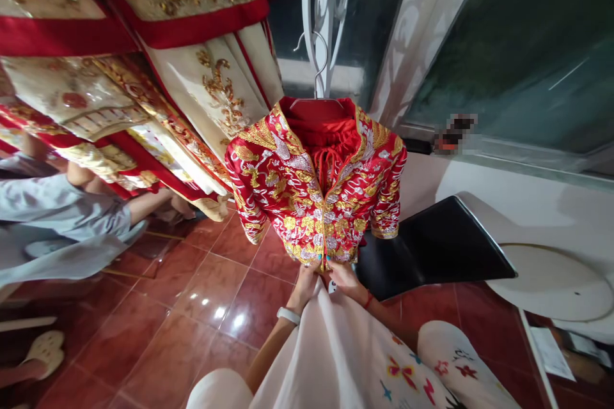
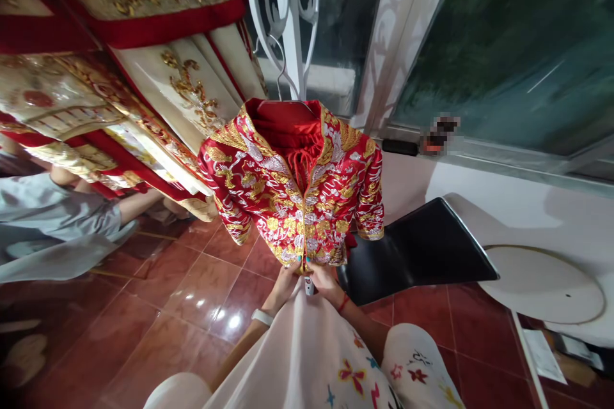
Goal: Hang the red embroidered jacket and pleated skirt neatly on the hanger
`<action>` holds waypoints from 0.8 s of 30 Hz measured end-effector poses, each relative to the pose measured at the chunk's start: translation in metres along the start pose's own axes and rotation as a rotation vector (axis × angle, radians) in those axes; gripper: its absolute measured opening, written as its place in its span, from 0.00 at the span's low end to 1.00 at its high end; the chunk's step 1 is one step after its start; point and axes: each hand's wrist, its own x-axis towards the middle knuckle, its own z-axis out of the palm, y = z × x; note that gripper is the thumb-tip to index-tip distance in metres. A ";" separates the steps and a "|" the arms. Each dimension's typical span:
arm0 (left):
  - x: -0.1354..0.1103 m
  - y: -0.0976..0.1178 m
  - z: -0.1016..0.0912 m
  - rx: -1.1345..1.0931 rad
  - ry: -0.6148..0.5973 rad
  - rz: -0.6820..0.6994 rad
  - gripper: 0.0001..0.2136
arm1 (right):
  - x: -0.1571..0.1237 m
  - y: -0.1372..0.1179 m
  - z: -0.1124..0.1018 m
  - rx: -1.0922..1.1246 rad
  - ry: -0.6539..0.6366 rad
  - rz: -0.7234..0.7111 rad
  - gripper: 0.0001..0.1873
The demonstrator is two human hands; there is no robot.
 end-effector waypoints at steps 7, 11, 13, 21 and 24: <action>0.001 -0.005 -0.003 0.009 -0.022 -0.014 0.21 | 0.003 -0.001 -0.002 0.010 0.019 -0.005 0.29; 0.002 -0.007 -0.006 -0.003 -0.027 -0.062 0.20 | 0.002 -0.002 -0.003 0.007 0.010 0.006 0.27; 0.003 -0.007 -0.007 -0.008 -0.021 -0.076 0.20 | 0.001 -0.003 -0.003 0.012 0.010 0.011 0.26; 0.002 -0.011 -0.007 0.025 0.026 -0.013 0.24 | -0.001 -0.005 0.004 0.080 0.080 0.019 0.27; 0.001 -0.011 -0.006 0.029 0.018 -0.007 0.23 | 0.000 -0.005 0.006 0.072 0.099 0.012 0.27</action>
